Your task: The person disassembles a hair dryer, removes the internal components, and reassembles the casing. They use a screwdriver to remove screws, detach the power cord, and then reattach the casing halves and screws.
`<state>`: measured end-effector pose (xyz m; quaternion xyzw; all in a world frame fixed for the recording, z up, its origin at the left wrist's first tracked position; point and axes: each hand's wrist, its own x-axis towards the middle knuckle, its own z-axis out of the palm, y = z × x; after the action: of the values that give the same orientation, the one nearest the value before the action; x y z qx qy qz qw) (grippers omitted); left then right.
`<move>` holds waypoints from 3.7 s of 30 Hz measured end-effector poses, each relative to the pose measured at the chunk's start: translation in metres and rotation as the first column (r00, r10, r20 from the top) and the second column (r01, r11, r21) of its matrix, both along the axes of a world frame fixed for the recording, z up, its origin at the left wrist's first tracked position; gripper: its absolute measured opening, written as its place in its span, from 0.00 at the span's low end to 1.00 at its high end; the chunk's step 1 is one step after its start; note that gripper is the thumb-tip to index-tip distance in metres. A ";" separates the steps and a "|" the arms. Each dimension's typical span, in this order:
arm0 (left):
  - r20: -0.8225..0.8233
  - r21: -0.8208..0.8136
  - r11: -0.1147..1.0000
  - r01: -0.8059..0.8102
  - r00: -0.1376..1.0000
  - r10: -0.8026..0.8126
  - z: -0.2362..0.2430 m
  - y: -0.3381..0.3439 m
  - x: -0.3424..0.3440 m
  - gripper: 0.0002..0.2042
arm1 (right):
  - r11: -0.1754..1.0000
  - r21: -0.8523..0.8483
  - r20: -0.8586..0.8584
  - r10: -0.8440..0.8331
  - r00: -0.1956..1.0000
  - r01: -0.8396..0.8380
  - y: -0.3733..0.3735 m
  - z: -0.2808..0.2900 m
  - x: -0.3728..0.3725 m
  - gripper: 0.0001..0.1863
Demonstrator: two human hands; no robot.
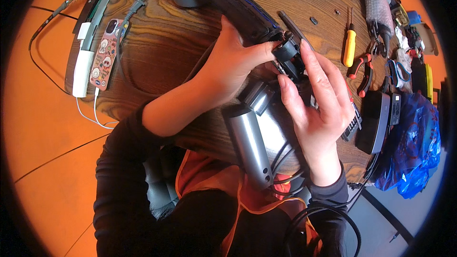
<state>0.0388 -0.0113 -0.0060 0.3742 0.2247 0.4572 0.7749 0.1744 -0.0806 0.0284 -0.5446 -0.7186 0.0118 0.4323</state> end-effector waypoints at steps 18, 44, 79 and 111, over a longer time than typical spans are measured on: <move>0.117 0.018 1.000 -0.003 0.993 0.001 0.002 -0.001 0.008 0.13 | 0.994 -0.089 0.007 -0.063 0.998 0.064 0.000 0.006 0.006 0.16; -0.040 0.105 0.994 -0.038 0.998 0.042 0.004 -0.001 0.005 0.15 | 0.998 -0.051 -0.137 0.019 0.990 -0.026 0.007 0.002 0.009 0.24; 0.025 0.157 0.987 0.037 0.999 -0.041 0.010 0.001 0.002 0.13 | 0.971 -0.239 -0.739 -0.170 0.652 -0.018 0.005 0.019 0.045 0.11; -0.006 0.140 0.983 -0.116 0.993 0.118 0.005 -0.004 0.007 0.13 | 0.949 -0.303 -0.311 -0.014 0.950 -0.085 -0.002 0.011 0.022 0.18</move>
<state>0.0454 -0.0156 -0.0012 0.4167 0.2195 0.5137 0.7171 0.1960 -0.0822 0.0394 -0.5844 -0.6406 0.2185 0.4476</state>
